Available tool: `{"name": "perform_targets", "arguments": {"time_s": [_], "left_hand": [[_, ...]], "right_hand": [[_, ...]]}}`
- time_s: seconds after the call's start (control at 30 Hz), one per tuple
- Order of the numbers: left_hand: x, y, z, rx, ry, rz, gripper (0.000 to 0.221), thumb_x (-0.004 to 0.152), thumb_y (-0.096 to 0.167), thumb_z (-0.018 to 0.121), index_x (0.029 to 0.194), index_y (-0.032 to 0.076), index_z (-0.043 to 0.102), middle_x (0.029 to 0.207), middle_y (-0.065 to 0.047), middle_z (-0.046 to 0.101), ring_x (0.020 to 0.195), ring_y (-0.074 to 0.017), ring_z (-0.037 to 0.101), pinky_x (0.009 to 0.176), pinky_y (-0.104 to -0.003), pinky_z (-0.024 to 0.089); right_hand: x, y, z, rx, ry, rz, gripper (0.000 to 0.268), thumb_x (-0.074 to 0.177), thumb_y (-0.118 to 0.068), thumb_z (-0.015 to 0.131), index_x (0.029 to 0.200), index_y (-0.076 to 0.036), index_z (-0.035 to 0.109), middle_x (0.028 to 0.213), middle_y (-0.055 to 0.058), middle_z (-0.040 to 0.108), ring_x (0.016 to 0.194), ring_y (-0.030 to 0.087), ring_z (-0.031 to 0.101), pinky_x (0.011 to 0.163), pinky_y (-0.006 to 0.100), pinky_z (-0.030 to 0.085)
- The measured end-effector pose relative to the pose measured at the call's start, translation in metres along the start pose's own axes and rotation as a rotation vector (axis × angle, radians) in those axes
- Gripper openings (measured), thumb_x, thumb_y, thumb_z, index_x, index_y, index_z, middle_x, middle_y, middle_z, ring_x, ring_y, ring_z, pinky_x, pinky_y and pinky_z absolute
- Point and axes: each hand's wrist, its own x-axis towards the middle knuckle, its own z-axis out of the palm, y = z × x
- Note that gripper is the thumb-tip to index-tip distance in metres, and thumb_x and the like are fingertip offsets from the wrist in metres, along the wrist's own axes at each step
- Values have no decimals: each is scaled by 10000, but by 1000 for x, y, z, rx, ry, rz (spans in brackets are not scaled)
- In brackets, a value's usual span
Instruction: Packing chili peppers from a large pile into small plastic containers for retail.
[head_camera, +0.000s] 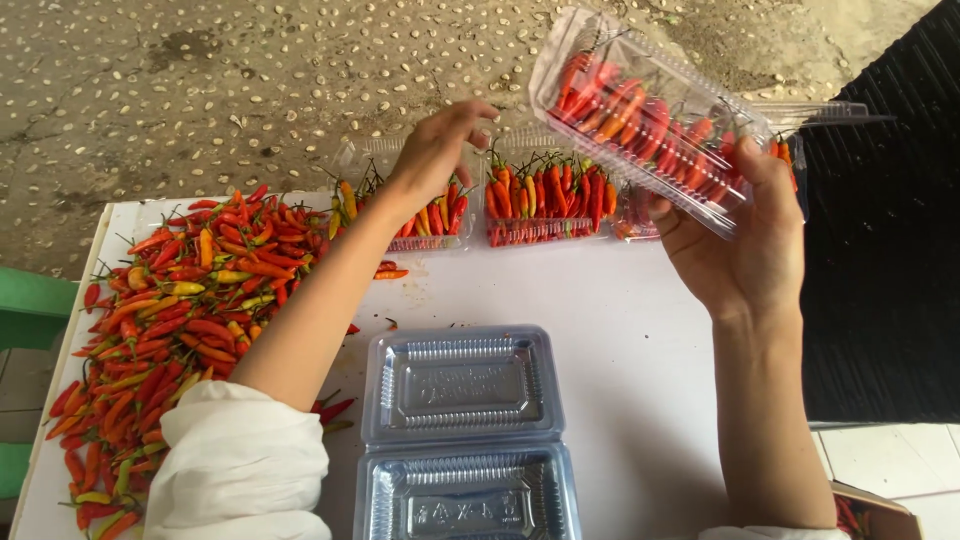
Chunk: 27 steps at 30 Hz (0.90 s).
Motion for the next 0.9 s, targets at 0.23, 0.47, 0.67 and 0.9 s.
{"name": "perform_targets", "arguments": {"time_s": [0.23, 0.47, 0.67, 0.9], "left_hand": [[5, 20, 13, 318, 24, -31, 495, 963, 523, 518, 1302, 201, 682, 1156, 2, 755, 630, -64, 561, 648, -244, 447], [16, 14, 9, 258, 12, -132, 534, 996, 527, 424, 1341, 172, 627, 627, 72, 435, 554, -84, 481, 559, -263, 407], [5, 24, 7, 272, -5, -170, 409, 953, 452, 522, 1216, 178, 674, 1048, 4, 675, 765, -113, 605, 793, -354, 482], [-12, 47, 11, 439, -157, -190, 418, 781, 42, 732, 1129, 272, 709, 1513, -58, 519, 1435, -265, 454, 1192, -569, 297]], "right_hand": [[24, 10, -2, 20, 1, 7, 63, 962, -170, 700, 936, -113, 696, 1013, 61, 729, 879, 227, 714, 673, 326, 632], [42, -4, -22, 21, 72, -98, 139, 921, -198, 717, 966, -85, 649, 964, 86, 728, 868, 226, 724, 724, 304, 650], [48, -9, -34, 120, 160, -84, 142, 885, -189, 749, 957, -91, 677, 990, 95, 746, 919, 249, 736, 732, 299, 632], [46, 0, -28, -79, -3, -48, 266, 905, -236, 742, 1082, -62, 645, 1002, 82, 699, 844, 192, 715, 700, 271, 668]]}}
